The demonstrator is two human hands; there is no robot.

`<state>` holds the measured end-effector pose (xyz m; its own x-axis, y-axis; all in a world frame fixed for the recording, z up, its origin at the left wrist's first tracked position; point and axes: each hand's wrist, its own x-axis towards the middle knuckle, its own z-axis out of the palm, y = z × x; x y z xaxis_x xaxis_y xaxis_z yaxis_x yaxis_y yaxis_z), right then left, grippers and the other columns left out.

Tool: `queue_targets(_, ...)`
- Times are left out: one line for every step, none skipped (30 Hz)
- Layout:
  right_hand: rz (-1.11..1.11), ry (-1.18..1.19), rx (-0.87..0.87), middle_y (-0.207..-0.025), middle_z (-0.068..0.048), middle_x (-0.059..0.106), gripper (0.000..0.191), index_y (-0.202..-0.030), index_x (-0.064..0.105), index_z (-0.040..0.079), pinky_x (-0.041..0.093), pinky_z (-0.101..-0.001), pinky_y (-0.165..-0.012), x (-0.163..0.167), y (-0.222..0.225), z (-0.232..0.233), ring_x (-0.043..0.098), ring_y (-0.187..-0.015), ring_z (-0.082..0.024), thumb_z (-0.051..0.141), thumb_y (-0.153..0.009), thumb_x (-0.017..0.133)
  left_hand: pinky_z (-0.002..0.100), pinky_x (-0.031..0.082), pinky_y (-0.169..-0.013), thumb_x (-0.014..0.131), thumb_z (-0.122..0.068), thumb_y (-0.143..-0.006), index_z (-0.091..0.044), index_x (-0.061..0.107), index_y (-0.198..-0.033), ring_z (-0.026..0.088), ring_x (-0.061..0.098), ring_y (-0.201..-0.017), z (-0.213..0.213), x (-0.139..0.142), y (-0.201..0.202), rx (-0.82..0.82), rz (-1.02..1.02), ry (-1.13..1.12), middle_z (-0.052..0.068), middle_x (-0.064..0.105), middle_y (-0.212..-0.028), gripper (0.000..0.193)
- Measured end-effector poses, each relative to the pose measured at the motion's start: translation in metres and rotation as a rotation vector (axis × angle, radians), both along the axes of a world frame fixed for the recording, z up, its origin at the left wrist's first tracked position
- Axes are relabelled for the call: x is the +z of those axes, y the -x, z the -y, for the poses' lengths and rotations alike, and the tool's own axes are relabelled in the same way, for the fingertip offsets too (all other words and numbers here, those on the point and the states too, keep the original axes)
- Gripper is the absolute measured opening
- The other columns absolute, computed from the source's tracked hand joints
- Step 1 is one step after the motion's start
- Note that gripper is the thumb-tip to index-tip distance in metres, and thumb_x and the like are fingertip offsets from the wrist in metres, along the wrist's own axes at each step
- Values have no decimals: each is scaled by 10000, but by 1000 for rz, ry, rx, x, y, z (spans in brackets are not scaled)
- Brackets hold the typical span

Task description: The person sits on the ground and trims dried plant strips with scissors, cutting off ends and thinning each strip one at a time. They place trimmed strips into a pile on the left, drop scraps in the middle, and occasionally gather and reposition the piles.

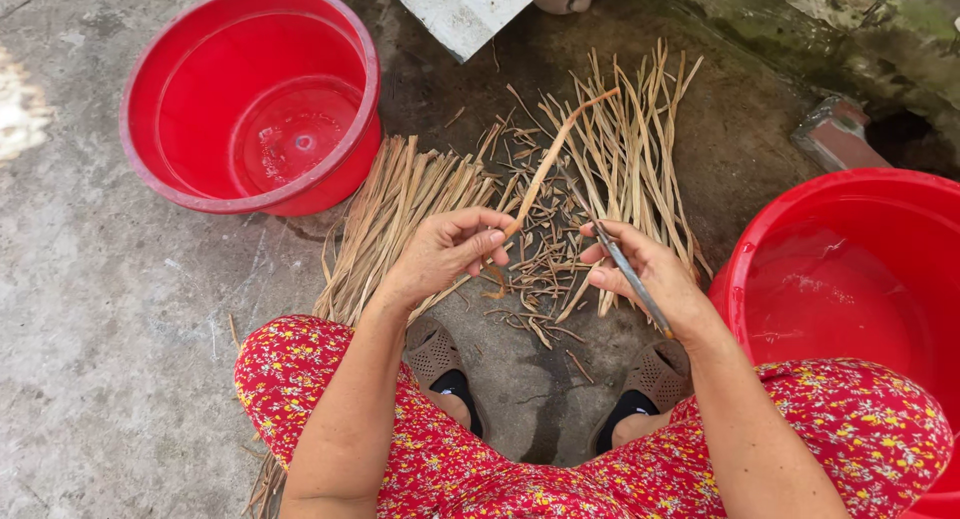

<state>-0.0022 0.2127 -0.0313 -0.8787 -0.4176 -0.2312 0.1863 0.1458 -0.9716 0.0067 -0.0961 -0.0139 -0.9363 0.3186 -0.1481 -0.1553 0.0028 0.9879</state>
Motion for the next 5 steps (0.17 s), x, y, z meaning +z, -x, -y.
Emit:
queue_targets(0,13,16,-1047,9,666,596,-1418,582,86,507,-204,-772,-4,1,2,600,-895,-52,107,-855,777,162,446,-565,648,-184,-1016,-66,729,-1209,12,534,-629,-1,1,-1,-16,3,23,-34,705,-813,241)
queue_targets(0,27,32,-1040,4,663,601,-1423,585,82,506,-209,-757,-8,2,4,588,-864,-57,102,-856,783,165,442,-562,649,-185,-1015,-67,732,-1204,14,532,-625,-2,1,-2,-32,10,26,-35,705,-808,237)
queue_targets(6,14,32,-1008,-3,644,605,-1428,599,80,500,-211,-744,-13,3,5,589,-856,-59,96,-856,793,167,439,-558,651,-185,-1014,-69,734,-1199,16,530,-622,-2,2,-2,-48,17,30,-36,705,-802,234)
queue_targets(12,1,33,-977,-10,626,609,-1434,613,78,493,-212,-731,-18,3,5,590,-849,-60,90,-855,803,169,435,-555,652,-186,-1014,-71,737,-1194,18,529,-618,-2,2,-4,-63,25,34,-37,704,-797,230)
queue_targets(18,-11,33,-945,-18,607,613,-1439,627,76,487,-213,-718,-23,3,6,590,-842,-62,85,-855,813,171,442,-562,658,-192,-1013,-76,739,-1199,19,536,-627,-2,3,-4,-63,27,43,-38,706,-799,233)
